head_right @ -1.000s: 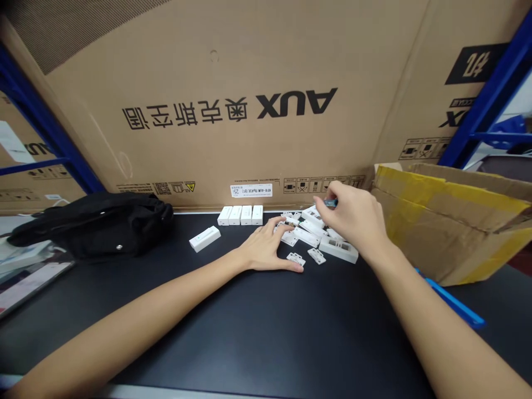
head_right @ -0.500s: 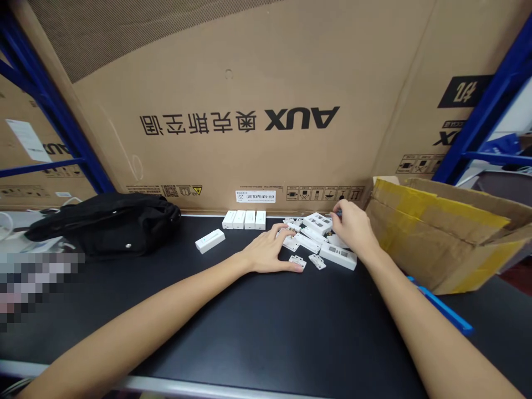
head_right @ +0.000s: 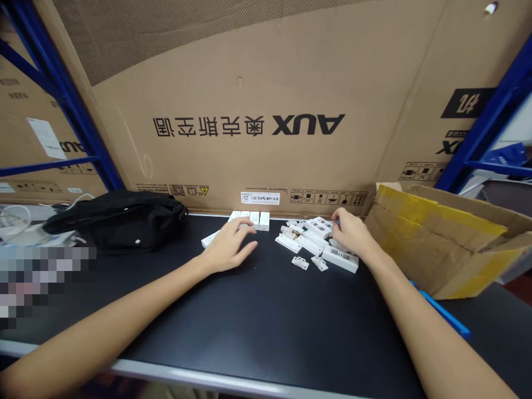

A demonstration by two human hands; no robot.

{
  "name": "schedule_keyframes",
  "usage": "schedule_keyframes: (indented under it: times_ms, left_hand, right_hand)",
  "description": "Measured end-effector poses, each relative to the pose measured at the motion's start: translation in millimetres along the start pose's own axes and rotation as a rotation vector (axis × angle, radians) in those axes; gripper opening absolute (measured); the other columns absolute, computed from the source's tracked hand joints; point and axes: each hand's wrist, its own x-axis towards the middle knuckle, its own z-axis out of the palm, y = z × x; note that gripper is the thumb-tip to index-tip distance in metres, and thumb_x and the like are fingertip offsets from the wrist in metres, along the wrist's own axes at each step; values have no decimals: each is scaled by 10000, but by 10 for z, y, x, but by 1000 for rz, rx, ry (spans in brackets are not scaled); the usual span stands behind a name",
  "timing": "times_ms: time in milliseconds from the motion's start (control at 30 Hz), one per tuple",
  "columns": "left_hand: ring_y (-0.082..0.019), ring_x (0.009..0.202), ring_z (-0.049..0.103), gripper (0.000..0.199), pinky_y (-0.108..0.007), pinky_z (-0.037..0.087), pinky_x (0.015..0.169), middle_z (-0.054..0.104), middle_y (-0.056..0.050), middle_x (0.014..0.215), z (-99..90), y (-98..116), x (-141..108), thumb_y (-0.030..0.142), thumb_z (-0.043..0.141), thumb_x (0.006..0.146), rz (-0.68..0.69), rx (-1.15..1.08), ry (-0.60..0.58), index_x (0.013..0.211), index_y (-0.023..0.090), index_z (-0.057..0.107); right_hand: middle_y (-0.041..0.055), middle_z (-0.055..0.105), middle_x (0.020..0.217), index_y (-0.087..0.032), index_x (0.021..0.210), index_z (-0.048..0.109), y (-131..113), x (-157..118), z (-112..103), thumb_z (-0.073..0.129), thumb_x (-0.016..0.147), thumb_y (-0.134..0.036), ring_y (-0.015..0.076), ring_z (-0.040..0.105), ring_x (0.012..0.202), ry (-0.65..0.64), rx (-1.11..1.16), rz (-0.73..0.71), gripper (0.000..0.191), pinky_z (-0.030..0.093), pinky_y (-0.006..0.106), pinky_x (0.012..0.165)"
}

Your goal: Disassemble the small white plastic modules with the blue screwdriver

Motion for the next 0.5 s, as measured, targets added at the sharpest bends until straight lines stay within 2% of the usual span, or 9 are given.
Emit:
schedule_keyframes:
  times_ms: [100, 233, 400, 500]
  left_hand:
    - [-257, 1145, 544, 255, -441, 447, 1023, 552, -102, 1212, -209, -225, -101, 402, 436, 977, -105, 80, 35, 1081, 209, 566]
    - [-247, 1078, 562, 302, -418, 474, 968, 566, -81, 1133, -391, -537, -144, 475, 456, 956, -256, 90, -6, 1034, 210, 578]
    - [-287, 1093, 569, 516, -451, 453, 968, 539, -98, 1237, -429, -848, -255, 645, 492, 879, -418, 45, -214, 1158, 221, 586]
    - [-286, 1052, 592, 561, -417, 475, 892, 588, -94, 1185, -378, -958, -334, 694, 473, 865, -444, -9, -291, 1139, 227, 618]
  right_hand:
    - [67, 677, 733, -199, 877, 560, 10, -1, -26, 522, 736, -239, 231, 634, 655, 1, -3, 17, 151, 452, 339, 636]
    - [55, 668, 687, -219, 835, 545, -4, -21, -102, 548, 721, -281, 228, 616, 607, 38, -3, 29, 130, 428, 328, 587]
    - [96, 685, 728, -235, 835, 527, -66, -60, -259, 546, 770, -311, 258, 614, 635, 83, 1, 12, 101, 431, 359, 613]
    - [121, 675, 752, -231, 843, 506, -90, -70, -331, 526, 790, -300, 271, 603, 652, 139, -3, 20, 89, 429, 383, 641]
